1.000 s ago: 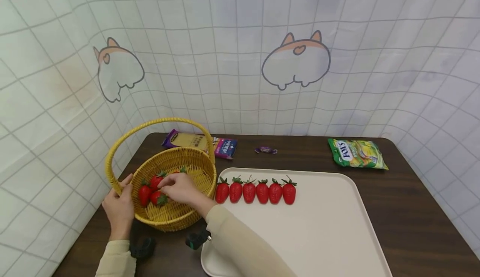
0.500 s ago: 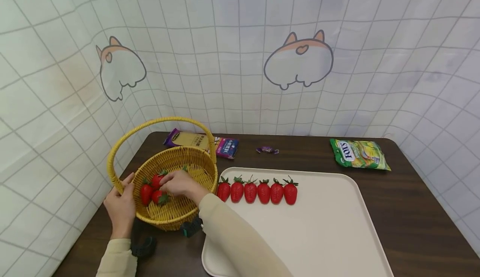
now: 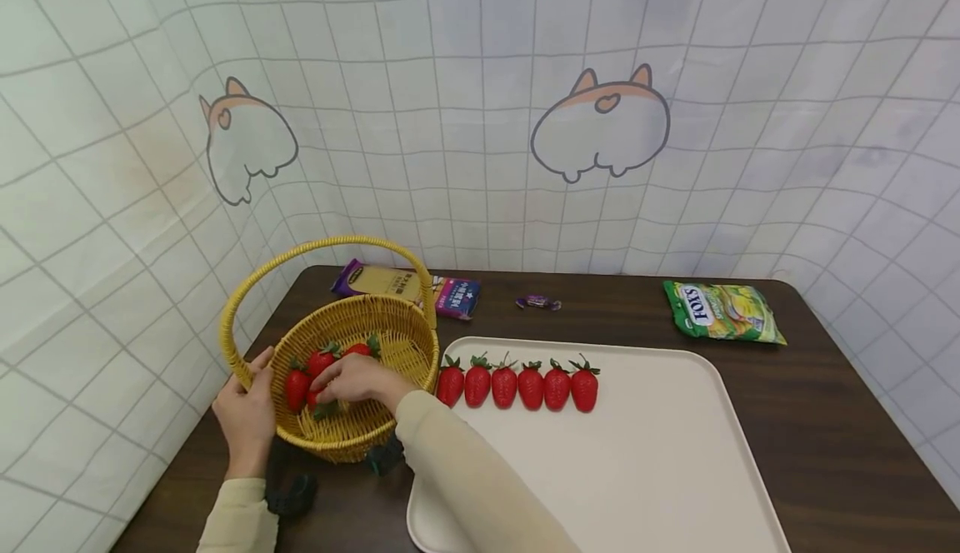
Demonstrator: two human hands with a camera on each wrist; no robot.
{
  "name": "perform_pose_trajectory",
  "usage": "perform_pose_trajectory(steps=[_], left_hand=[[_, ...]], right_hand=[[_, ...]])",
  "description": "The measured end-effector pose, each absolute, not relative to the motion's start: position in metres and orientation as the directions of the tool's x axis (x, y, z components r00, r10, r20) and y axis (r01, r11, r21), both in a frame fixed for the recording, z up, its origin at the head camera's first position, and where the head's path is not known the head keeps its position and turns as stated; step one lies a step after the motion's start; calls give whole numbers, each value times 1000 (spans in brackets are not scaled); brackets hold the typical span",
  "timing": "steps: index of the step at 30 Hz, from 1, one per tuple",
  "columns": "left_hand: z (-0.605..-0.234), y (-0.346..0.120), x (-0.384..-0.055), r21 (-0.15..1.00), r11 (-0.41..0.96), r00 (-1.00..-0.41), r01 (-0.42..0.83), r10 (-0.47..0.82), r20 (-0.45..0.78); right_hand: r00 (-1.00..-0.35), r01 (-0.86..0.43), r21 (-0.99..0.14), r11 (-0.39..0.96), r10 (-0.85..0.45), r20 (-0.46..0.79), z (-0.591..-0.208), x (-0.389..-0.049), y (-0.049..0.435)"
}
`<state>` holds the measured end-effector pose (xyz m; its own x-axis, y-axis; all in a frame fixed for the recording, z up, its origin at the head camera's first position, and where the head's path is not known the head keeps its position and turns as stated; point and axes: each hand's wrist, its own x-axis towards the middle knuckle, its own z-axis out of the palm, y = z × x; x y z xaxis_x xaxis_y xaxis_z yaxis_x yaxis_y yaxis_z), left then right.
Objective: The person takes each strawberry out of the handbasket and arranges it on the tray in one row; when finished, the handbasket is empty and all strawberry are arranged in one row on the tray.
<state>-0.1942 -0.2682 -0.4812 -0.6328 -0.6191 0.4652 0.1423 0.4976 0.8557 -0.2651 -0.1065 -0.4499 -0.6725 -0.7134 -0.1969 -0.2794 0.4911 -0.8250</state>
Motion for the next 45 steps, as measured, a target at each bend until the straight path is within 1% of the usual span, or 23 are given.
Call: perform_pose_trajectory(steps=[8,12,17,22,25,29,32,37,45], left_hand=[[-481,-267,-194,860,492,-631,137,-625,458],[-481,-267,-193,861,490,-632,136,-627,456],[-481,-267,-194,860,491,-624,135,-632,459],[-480,-267,-194,859,493,-630,140,-625,462],[-480,-267,-194,863,486,-636,138,-624,453],[-481,-267,-194,863,488,-636,131,-626,450],[-481,-267,-194,859,497,-636,122,-625,452],[-481,-267,-194,855,503,-639,125,-618,457],[-480,-267,-192,869,483,-652,112,-623,431]], right_hand=[[-667,-254,-835,488,-714,-215,-452,-266,-105],[-644,-280,-832,478,-736,-206,-453,-266,-104],[-601,-303,-839,452,-774,-199,-453,-266,-103],[-566,-290,-854,431,-797,-210,-453,-265,-101],[-529,-297,-852,431,-817,-229,-453,-264,-100],[-461,-319,-839,440,-846,-269,-452,-264,-99],[-429,-332,-837,434,-860,-276,-452,-263,-98],[-406,-335,-847,412,-875,-266,-452,-262,-97],[-380,-272,-875,401,-880,-286,-453,-263,-97]])
